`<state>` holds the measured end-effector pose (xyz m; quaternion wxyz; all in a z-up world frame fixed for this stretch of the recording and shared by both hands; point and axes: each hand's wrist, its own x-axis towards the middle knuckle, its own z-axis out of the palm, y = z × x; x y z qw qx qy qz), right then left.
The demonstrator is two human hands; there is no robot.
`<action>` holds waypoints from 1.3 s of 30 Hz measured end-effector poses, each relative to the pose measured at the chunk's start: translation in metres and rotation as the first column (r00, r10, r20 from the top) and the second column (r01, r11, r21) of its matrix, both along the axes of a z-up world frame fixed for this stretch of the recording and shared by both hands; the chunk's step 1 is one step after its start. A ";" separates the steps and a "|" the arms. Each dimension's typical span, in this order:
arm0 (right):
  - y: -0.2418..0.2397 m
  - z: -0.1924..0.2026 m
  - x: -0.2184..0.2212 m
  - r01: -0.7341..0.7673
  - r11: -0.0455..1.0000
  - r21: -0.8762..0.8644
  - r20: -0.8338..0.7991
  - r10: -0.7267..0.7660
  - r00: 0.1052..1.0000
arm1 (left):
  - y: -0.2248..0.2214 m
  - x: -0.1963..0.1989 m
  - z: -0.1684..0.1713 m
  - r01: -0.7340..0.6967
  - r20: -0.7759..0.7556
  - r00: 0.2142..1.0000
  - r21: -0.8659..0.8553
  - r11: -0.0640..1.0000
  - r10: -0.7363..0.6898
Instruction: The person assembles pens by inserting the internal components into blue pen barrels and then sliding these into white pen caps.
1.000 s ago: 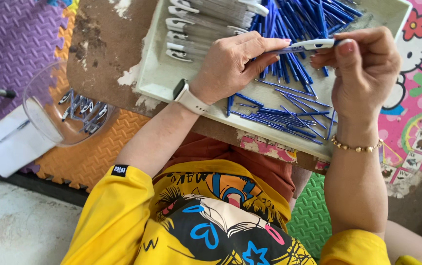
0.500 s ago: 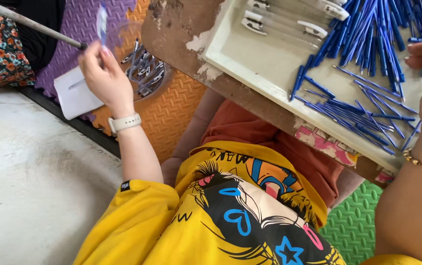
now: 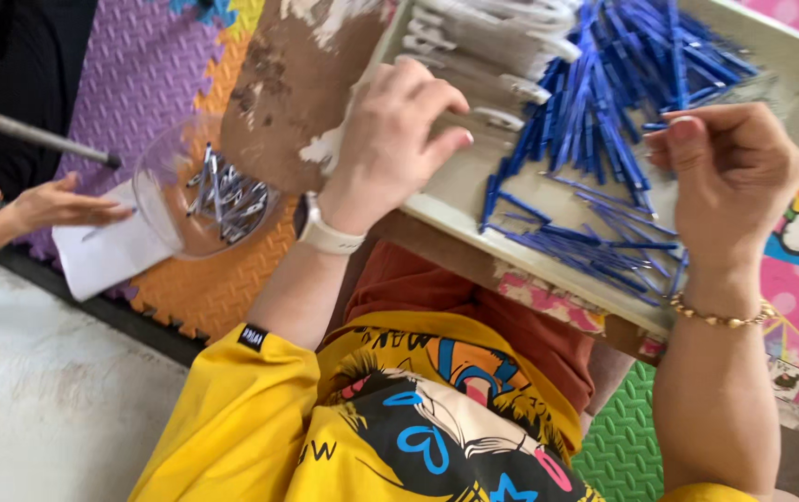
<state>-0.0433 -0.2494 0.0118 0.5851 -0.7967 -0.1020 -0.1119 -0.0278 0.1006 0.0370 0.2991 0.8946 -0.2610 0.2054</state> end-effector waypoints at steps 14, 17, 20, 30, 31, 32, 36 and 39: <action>0.009 0.024 -0.003 0.036 0.997 -0.070 0.053 -0.032 0.998 | -0.018 0.024 -0.014 0.154 -0.197 0.977 0.368 0.917 -0.086; 0.010 0.025 -0.004 0.018 0.999 -0.051 0.070 -0.014 0.997 | -0.023 0.017 -0.002 0.128 -0.053 0.992 0.262 0.957 -0.118; 0.016 0.041 -0.005 -0.083 0.980 -0.178 0.117 0.105 0.988 | -0.048 0.006 0.023 0.240 -0.019 0.969 -0.187 0.952 -0.248; 0.014 0.043 -0.006 -0.052 0.970 -0.237 0.057 0.067 0.996 | -0.095 -0.004 0.024 0.086 -0.192 0.731 -0.926 0.368 -0.654; 0.013 0.043 -0.006 -0.055 0.970 -0.235 0.092 0.078 0.993 | -0.095 -0.002 0.021 0.043 -0.188 0.744 -0.944 0.326 -0.642; 0.011 0.042 -0.005 -0.058 0.971 -0.233 0.126 0.090 0.988 | -0.095 0.000 0.019 0.000 -0.185 0.756 -0.959 0.282 -0.628; 0.013 0.046 -0.006 -0.053 0.962 -0.269 0.143 0.094 0.985 | -0.092 0.009 0.019 0.030 -0.185 0.748 -0.950 0.312 -0.637; 0.008 0.041 -0.003 -0.033 0.973 -0.228 0.205 0.082 0.975 | -0.093 0.021 0.018 0.108 -0.060 0.979 -0.661 0.742 -0.196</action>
